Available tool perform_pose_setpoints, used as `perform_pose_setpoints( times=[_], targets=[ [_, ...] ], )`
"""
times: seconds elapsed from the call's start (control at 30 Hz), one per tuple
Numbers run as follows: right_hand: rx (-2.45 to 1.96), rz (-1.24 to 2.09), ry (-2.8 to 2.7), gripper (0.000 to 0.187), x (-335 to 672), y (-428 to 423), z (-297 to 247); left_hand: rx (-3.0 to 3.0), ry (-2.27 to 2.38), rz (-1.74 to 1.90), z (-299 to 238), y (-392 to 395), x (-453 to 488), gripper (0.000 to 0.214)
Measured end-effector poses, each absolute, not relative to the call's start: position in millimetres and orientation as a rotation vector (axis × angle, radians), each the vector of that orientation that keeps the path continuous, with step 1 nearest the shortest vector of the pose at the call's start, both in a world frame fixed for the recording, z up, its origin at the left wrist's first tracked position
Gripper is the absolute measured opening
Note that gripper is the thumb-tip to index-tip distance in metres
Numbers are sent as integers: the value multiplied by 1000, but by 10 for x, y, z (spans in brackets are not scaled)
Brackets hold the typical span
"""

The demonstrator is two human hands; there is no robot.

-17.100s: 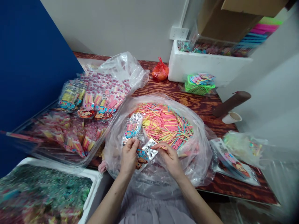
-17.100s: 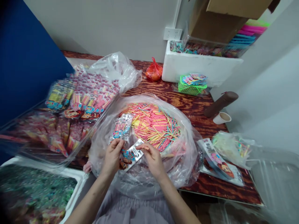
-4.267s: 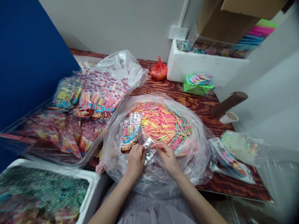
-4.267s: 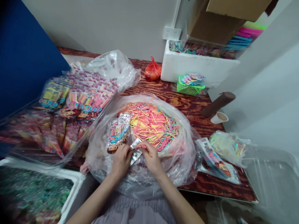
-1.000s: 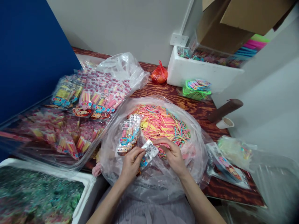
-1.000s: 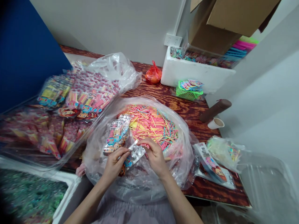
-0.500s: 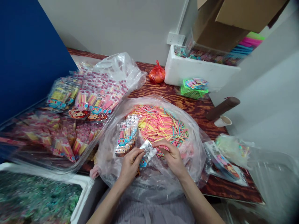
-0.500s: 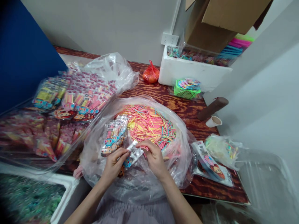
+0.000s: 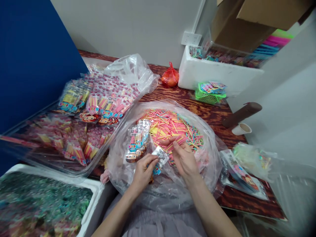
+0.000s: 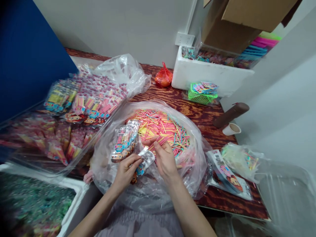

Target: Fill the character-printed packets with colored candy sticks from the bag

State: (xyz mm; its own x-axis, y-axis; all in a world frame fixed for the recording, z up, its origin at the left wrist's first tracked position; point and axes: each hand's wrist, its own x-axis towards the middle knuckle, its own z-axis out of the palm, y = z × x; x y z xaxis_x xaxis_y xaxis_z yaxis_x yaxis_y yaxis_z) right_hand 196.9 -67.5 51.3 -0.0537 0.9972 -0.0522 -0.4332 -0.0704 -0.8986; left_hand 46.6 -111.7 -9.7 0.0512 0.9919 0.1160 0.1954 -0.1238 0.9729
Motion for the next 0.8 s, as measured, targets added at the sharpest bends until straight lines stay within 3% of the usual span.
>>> perform_pose_setpoints(
  times=[0.2, 0.6, 0.8],
  targets=[
    [-918, 1625, -820, 22, 1926, -709, 354, 1267, 1274, 1191, -128, -1125, 439, 22],
    [-1184, 1597, -1147, 26, 1928, -588, 562, 1898, 1391, 1205, -94, -1107, 349, 25],
    [-1168, 1534, -1196, 28, 1820, -594, 502, 1749, 1370, 1289, -89, -1087, 373, 22]
  ],
)
